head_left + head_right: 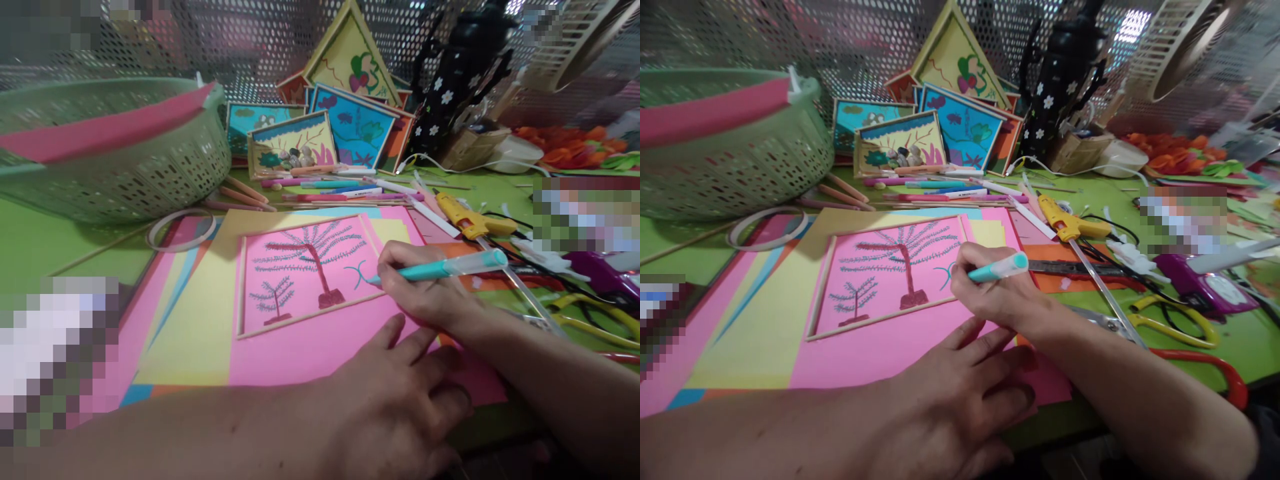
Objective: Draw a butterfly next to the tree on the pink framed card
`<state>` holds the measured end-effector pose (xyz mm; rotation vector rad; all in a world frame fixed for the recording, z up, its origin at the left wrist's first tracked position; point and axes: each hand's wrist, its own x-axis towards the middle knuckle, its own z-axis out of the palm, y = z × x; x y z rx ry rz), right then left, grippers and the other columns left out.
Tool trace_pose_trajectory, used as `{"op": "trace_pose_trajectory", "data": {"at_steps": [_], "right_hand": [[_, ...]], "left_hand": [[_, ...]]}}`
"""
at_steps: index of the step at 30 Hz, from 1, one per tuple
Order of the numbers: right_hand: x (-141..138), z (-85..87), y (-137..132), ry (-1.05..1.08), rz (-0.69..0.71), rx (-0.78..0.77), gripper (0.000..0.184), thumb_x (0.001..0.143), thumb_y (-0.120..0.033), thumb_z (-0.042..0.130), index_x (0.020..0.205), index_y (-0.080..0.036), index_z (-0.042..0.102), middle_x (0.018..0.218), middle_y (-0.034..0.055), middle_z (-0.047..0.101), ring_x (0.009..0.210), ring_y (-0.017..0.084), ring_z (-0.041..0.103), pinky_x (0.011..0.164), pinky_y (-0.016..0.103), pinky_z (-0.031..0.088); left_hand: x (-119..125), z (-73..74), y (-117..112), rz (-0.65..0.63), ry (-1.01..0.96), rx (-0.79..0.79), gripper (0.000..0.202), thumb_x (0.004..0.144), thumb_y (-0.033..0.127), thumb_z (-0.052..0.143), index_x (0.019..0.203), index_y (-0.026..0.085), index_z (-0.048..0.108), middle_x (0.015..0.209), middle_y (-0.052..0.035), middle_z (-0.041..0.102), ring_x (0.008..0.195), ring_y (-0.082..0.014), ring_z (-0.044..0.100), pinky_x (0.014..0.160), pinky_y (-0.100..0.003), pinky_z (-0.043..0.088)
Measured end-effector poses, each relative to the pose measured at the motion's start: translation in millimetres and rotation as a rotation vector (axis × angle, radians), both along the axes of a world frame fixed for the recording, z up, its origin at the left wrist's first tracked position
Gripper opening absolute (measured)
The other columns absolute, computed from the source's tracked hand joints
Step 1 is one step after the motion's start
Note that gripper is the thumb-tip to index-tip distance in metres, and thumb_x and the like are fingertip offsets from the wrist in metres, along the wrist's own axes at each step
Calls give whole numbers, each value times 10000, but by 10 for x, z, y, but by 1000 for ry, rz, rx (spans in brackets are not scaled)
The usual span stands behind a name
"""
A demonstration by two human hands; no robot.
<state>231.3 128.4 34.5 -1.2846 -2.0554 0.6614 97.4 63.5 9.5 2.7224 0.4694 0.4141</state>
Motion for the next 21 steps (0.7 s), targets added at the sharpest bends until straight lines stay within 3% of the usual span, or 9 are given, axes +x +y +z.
{"op": "trace_pose_trajectory", "data": {"at_steps": [21], "right_hand": [[17, 5, 14, -18, -13, 25, 149, 687, -209, 440, 545, -215, 397, 448, -44, 459, 427, 90, 396, 423, 223, 305]], "left_hand": [[5, -31, -11, 9, -18, 6, 319, 948, 410, 494, 1175, 209, 592, 1293, -66, 577, 1264, -288, 428, 1022, -460, 355]]}}
